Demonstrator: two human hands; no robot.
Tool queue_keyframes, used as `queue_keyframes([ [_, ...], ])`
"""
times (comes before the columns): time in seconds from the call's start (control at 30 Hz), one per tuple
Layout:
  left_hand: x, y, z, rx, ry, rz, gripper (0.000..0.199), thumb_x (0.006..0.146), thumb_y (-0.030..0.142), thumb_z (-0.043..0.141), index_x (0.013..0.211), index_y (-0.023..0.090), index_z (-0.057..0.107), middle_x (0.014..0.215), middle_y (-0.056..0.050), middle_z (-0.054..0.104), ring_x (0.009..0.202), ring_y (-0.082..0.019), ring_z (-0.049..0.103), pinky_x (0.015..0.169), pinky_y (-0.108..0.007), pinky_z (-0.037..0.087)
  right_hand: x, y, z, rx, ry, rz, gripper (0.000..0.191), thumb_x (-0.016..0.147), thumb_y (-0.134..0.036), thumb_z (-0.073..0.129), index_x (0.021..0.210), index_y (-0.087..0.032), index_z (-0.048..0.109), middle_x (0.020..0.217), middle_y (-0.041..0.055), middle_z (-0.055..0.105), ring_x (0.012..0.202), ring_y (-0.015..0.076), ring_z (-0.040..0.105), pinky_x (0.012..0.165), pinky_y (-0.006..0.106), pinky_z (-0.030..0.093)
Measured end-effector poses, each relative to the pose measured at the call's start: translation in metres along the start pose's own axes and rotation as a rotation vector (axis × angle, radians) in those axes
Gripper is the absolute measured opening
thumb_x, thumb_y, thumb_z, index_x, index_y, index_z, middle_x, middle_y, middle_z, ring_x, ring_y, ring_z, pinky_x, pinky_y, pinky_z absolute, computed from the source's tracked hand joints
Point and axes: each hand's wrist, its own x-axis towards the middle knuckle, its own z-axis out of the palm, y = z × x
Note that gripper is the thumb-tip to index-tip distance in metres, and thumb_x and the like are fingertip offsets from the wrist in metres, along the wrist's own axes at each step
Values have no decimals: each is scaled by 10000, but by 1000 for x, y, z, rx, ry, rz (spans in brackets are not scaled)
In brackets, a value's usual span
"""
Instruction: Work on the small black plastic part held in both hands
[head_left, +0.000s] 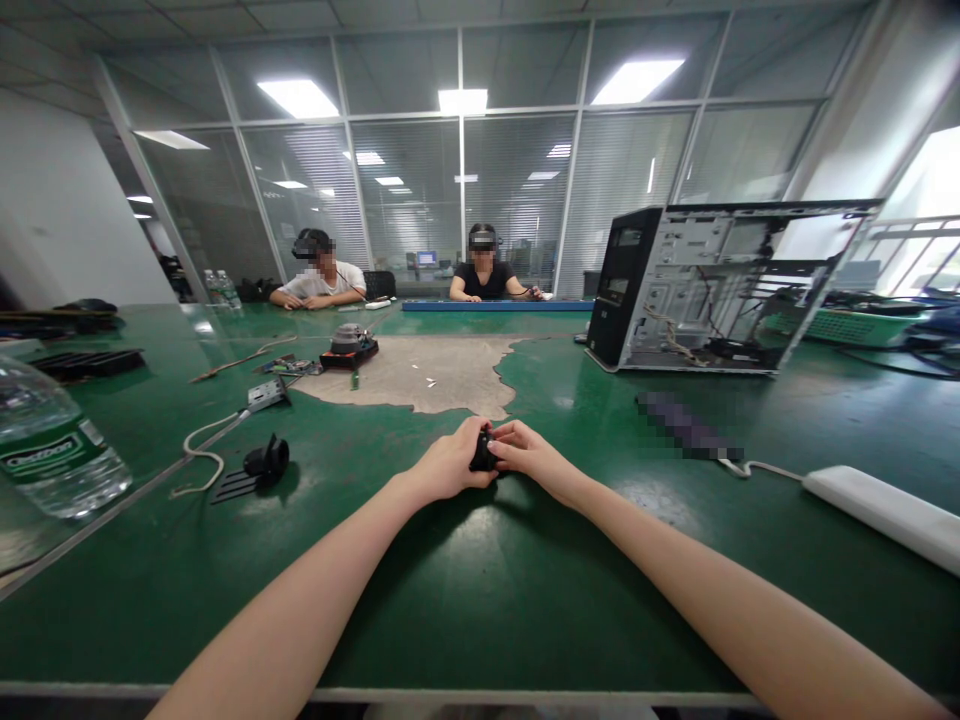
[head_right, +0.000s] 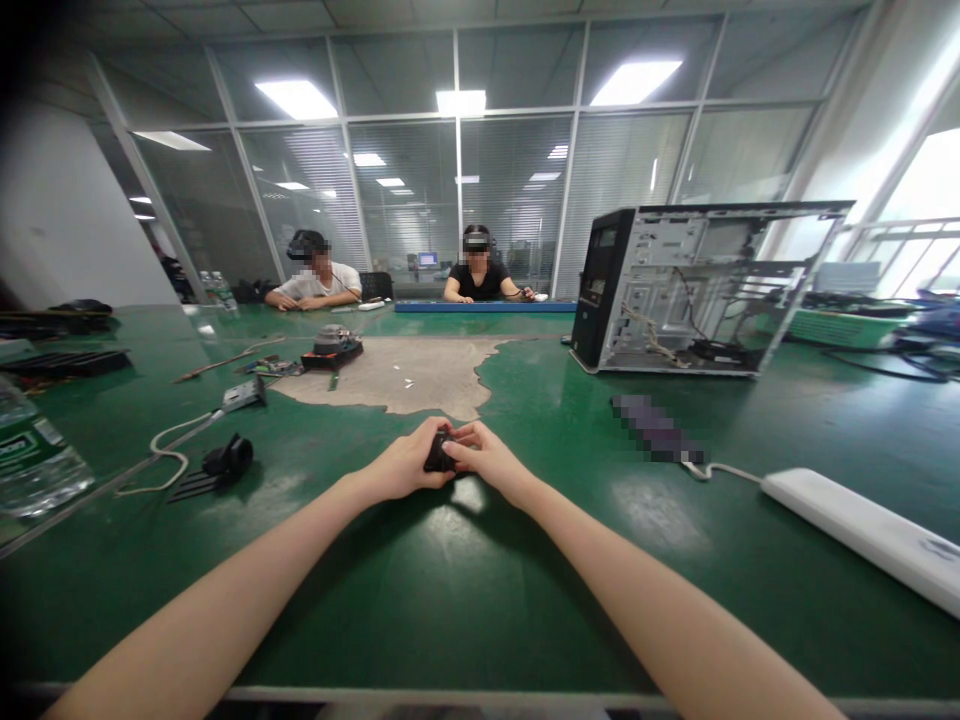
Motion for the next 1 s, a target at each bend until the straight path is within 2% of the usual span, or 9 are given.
queue_keyframes([
  [0.1,0,0,0,-5,0,-3,599,651,335,597,1152,215,290,1083,-67,480,868,-237,566,716,-324,443,0,-1,-3,-24,-8,-5,291,651,-357,642,831,-186,490,824,11,567,763,135,558,693,299,456],
  [0.3,-1,-1,0,-11,0,-3,583,658,358,585,1142,213,294,1055,-61,490,861,-239,565,704,-326,444,-4,-3,-8,-14,-111,-56,319,638,-331,665,858,-201,474,808,-10,579,751,129,564,718,307,447],
  [0.47,0,-2,2,-5,8,9,585,657,339,590,1145,217,291,1088,-63,479,892,-236,557,740,-328,438,0,1,-3,36,-63,-24,296,673,-383,620,847,-202,464,749,-16,578,710,125,566,686,303,456],
  [0.6,0,-1,1,-1,-1,-12,598,648,326,601,1148,223,290,1098,-59,478,887,-237,561,731,-324,440,2,2,-2,-12,6,23,292,657,-362,639,837,-188,489,812,8,572,742,128,557,684,293,454],
  [0.83,0,2,-2,-22,-22,-53,583,648,326,600,1140,222,305,1033,-50,506,842,-231,576,696,-307,440,-3,-3,-8,-3,-115,-39,324,625,-272,683,870,-208,480,814,-15,574,760,125,560,719,295,441],
  [1.0,0,3,-2,-21,-8,-42,589,642,311,607,1141,225,307,1050,-51,500,875,-236,566,723,-313,434,-2,-1,-5,63,-82,-4,256,694,-353,611,847,-206,469,754,-16,574,756,128,565,717,308,448],
])
